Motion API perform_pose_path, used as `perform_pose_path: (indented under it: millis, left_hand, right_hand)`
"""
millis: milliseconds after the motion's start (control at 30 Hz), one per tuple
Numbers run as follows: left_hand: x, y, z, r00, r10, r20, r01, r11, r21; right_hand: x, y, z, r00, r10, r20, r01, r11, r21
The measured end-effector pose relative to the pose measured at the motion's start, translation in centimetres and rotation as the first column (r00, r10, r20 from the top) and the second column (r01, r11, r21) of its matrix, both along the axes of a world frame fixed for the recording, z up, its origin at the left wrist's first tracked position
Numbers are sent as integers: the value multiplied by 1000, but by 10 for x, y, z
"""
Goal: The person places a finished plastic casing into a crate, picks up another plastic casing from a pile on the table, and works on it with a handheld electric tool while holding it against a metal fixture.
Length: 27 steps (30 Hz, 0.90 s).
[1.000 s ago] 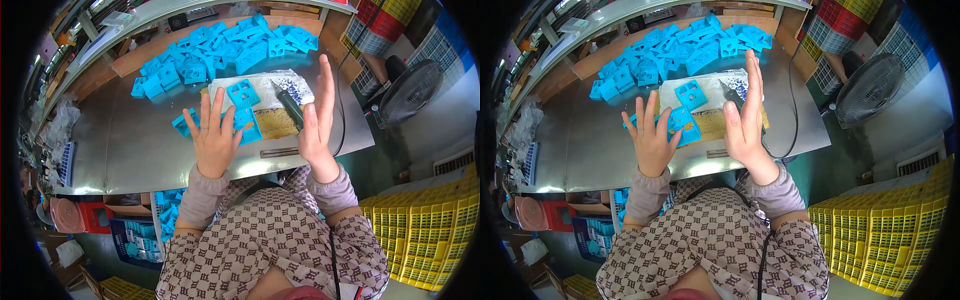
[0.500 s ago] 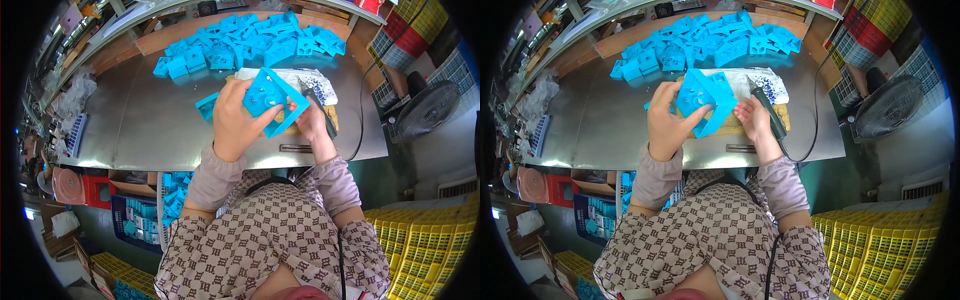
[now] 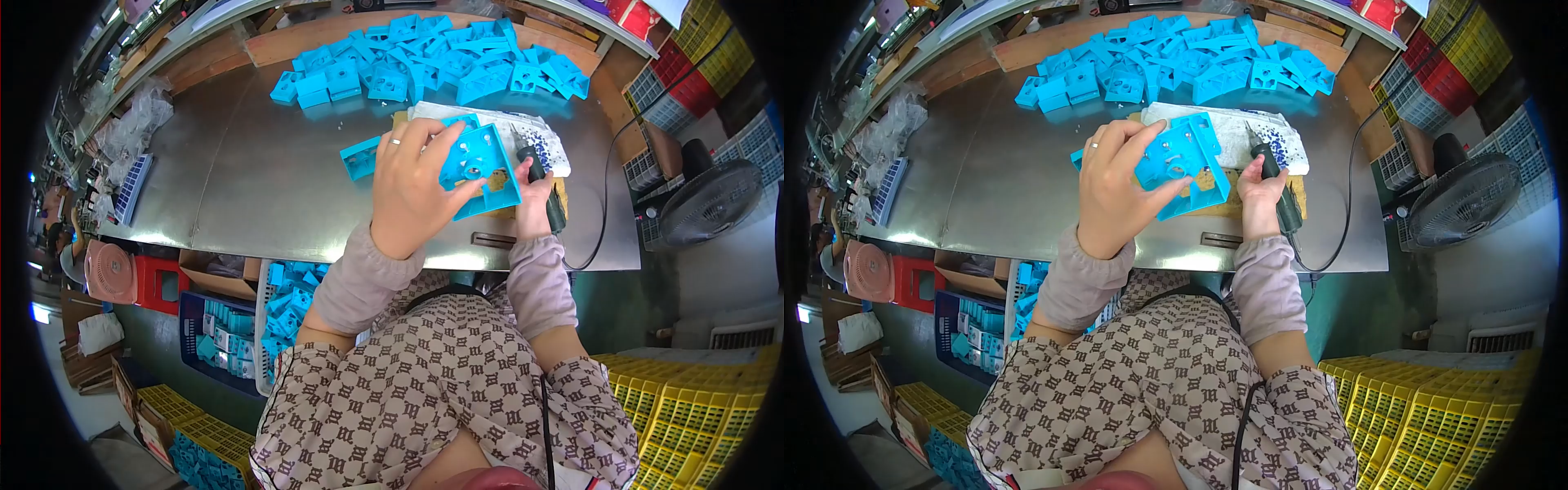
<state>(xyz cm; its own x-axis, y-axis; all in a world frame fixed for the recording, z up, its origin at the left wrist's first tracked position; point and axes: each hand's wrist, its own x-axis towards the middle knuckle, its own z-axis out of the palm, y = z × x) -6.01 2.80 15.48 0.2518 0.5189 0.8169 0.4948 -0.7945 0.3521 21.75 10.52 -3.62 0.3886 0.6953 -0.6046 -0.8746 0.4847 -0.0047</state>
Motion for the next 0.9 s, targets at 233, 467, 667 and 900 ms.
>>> perform_pose_path:
  millis: [233,467,667,900]
  left_hand:
    - [-7,-2,-49,993,-58,-99,41,986,-162]
    - [15,-16,-104,947,-281,-157,207,904,-373]
    - [62,-30,-129,887,-413,-206,295,850,-437]
    - [85,-33,-145,857,-431,-282,273,844,-461]
  right_hand:
    - [-12,-6,12,978,-45,202,78,984,-160]
    - [-25,-91,73,543,-143,827,57,989,134]
    - [-3,-139,109,293,-276,915,85,961,263]
    - [3,-174,127,19,-183,983,70,981,181]
